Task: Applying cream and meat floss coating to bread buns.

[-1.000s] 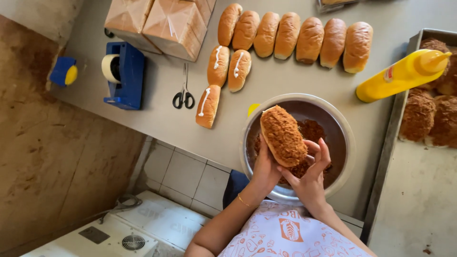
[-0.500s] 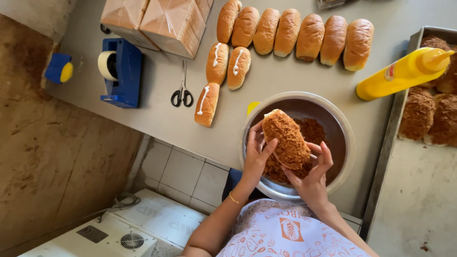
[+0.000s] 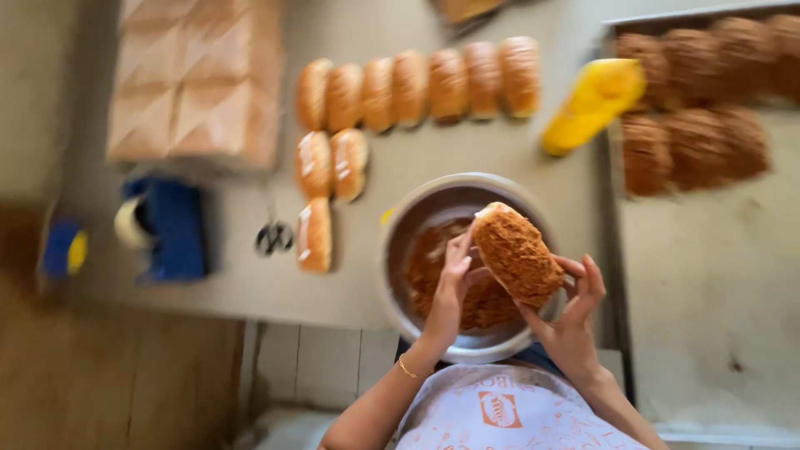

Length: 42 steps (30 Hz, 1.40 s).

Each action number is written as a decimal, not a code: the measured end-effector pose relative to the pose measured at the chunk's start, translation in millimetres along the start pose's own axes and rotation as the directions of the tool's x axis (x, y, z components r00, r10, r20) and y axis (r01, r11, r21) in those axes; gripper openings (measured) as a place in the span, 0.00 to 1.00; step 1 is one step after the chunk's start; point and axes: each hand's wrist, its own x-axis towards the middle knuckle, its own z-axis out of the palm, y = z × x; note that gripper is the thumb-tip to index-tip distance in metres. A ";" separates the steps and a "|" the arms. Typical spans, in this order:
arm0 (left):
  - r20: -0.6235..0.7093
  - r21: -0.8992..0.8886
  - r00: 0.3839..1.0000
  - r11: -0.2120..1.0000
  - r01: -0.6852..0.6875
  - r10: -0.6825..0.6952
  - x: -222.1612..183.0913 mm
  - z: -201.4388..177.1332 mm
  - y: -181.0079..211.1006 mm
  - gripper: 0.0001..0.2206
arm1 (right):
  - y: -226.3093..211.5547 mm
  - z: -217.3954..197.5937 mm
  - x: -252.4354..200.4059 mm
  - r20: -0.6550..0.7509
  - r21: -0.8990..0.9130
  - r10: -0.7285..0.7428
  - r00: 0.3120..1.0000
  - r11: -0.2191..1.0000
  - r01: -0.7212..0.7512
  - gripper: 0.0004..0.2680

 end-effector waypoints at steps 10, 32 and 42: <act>0.338 -0.010 0.876 0.929 0.369 -0.345 67.4 151.1 -116.5 0.32 | 87.9 -123.6 -39.0 -0.530 -0.111 0.132 0.838 0.969 -0.223 0.46; 0.178 0.051 0.806 0.823 0.565 -0.565 183.6 235.3 -307.7 0.29 | 234.8 -231.7 18.6 -0.604 -0.093 0.336 0.723 0.871 -0.482 0.48; 0.118 0.121 0.879 0.885 0.449 -0.462 188.2 239.5 -278.5 0.18 | 270.9 -245.8 115.3 -0.541 -0.125 0.301 0.785 0.894 -0.429 0.46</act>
